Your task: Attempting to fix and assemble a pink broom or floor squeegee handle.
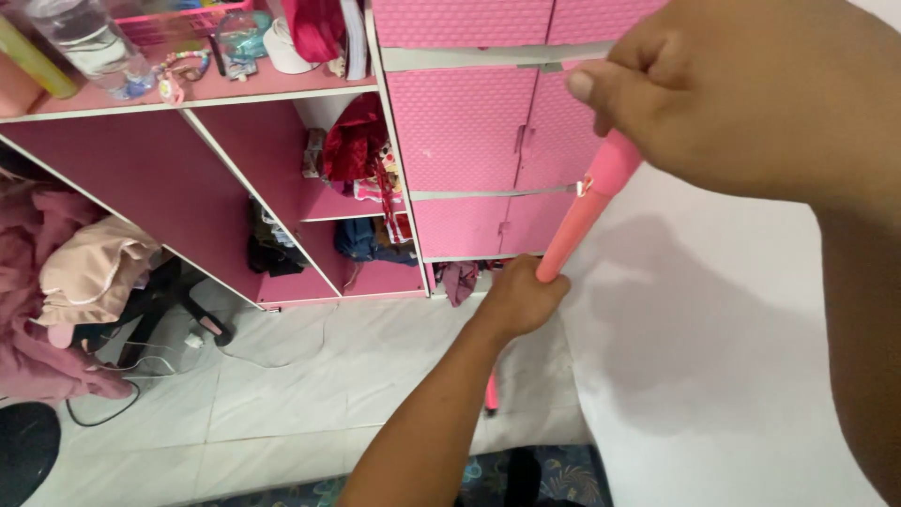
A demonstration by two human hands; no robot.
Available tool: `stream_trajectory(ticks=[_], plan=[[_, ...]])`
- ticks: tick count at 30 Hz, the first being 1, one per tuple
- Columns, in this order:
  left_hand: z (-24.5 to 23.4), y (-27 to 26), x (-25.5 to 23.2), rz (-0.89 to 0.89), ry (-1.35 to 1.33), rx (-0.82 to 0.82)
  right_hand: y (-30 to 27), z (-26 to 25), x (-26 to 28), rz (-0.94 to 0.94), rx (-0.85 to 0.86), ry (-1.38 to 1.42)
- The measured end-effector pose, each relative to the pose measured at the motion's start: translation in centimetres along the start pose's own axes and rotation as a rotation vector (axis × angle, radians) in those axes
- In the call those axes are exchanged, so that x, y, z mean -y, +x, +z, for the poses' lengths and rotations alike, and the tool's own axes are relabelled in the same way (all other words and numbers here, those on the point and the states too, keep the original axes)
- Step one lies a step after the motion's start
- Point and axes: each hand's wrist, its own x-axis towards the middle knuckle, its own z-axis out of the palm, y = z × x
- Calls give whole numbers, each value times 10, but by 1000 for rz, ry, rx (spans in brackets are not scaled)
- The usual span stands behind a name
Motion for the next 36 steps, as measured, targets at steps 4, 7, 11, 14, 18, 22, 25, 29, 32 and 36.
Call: stream_trajectory(ticks=[4,7,11,14,18,22,25,29,32,36], plan=[[54,29,24,-69,-257,137,13,31,-8,-181,145,-294],[63,24,52,-42,-302,64,15,44,-9,-202,391,-238],[29,-1,75,-299,-2,34,14,79,-50,-141,385,36],[6,-22,82,-365,104,-23,6,113,-71,-302,175,269],[-3,-33,100,-432,186,-28,5,136,-87,-173,306,335],[3,-12,90,-413,253,-63,14,136,-121,-76,200,412],[12,20,59,-309,252,-47,29,97,-136,42,105,428],[29,65,-6,-123,81,-1,50,18,-112,137,14,91],[53,96,-14,-200,-25,72,64,-2,-85,-2,60,-211],[74,124,56,-132,-152,161,91,61,-72,-218,6,-319]])
